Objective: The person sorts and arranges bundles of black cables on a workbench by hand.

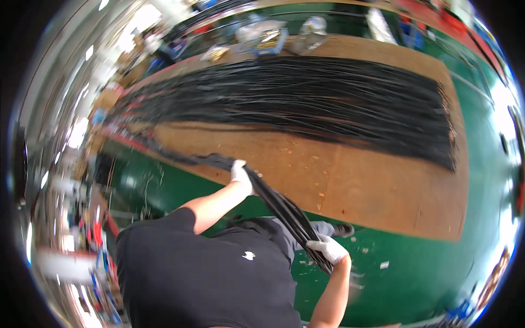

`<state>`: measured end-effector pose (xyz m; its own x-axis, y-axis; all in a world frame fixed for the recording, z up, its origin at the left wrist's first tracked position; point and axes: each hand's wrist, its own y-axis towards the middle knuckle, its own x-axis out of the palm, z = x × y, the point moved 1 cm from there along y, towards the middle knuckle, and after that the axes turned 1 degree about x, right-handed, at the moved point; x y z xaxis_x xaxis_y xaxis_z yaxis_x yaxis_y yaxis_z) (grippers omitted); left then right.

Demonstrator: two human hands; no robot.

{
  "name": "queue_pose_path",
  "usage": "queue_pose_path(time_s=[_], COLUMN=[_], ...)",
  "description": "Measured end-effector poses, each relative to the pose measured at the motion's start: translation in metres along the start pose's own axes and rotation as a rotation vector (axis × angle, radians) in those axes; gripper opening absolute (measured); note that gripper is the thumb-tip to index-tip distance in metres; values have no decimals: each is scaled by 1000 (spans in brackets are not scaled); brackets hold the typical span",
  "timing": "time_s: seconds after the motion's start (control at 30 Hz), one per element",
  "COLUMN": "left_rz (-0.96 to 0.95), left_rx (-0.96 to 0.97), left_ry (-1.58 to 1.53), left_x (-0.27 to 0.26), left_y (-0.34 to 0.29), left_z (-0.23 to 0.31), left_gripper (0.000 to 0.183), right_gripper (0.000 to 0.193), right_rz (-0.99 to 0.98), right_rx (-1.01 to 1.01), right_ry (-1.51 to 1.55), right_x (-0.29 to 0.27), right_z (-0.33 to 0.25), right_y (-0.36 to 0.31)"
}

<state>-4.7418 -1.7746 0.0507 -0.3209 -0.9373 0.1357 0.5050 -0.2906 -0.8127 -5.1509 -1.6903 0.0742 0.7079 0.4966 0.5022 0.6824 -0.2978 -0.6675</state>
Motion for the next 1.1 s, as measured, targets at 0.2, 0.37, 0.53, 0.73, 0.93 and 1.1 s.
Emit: queue_pose_path(time_s=[0.2, 0.37, 0.53, 0.73, 0.93, 1.1], left_rz=[-26, -21, -184, -455, -705, -609], left_rx=[103, 45, -89, -188, 74, 87], left_ry=[-149, -169, -174, -382, -551, -640], left_x=[94, 152, 194, 215, 250, 250], left_y=[-23, -29, -103, -205, -272, -295], left_z=[-77, -166, -283, -433, -490, -509], left_gripper=[37, 46, 44, 43, 40, 18], right_gripper=[39, 41, 38, 39, 56, 86], right_rz=[14, -48, -52, -148, -124, 156], right_rx=[-55, 87, 171, 251, -54, -564], right_ry=[50, -11, -50, -152, -641, -1475], right_x=[-116, -207, -287, -326, -391, -343], right_z=[-20, -76, -87, -105, -106, -118], right_y=[-29, -101, -124, -106, -129, -241])
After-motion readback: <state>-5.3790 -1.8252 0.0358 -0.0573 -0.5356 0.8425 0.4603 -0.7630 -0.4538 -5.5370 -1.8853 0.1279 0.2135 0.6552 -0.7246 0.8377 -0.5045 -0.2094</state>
